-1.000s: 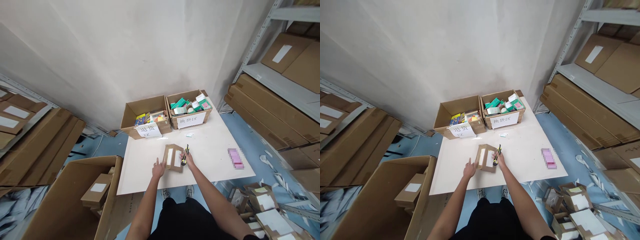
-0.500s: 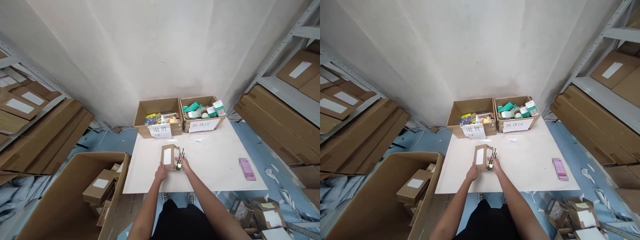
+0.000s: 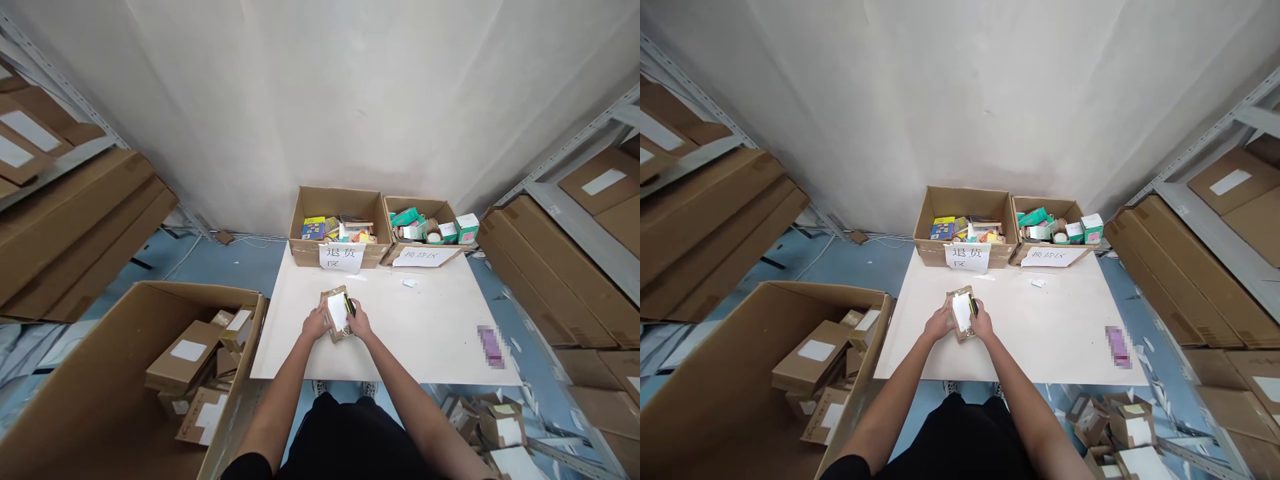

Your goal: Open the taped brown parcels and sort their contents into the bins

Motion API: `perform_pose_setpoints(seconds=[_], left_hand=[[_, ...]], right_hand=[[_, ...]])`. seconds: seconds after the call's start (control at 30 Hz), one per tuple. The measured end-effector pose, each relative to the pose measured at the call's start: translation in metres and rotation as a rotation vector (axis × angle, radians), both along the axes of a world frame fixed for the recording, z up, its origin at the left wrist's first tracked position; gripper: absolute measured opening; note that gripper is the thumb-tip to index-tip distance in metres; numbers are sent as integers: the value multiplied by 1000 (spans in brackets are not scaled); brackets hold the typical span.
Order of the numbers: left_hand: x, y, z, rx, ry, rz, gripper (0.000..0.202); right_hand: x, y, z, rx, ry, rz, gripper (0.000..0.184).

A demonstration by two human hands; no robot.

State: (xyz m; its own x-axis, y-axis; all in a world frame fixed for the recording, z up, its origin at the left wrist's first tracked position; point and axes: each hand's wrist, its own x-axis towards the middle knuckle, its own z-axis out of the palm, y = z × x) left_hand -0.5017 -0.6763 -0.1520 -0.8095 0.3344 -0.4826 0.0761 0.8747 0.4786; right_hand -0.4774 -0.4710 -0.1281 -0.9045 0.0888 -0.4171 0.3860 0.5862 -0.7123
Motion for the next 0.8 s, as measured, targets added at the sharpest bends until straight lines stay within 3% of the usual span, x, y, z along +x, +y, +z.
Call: perform_pose_setpoints(seconds=[0.1, 0.23, 0.43, 0.6, 0.8], left_hand=[[4, -1, -4, -59, 25, 40, 97], [8, -3, -4, -20, 49, -7, 95], [6, 0, 1, -80, 54, -34, 90], [4, 4, 3, -148, 40, -28, 87], [4, 10, 1, -145, 41, 3, 87]], right_hand=[[-17, -18, 11, 222, 34, 144, 65], [-36, -45, 17, 384, -29, 259, 63], [-30, -57, 14, 542, -155, 319, 78], [-2, -42, 27, 535, -207, 373, 76], [69, -19, 45, 605, -294, 450, 66]])
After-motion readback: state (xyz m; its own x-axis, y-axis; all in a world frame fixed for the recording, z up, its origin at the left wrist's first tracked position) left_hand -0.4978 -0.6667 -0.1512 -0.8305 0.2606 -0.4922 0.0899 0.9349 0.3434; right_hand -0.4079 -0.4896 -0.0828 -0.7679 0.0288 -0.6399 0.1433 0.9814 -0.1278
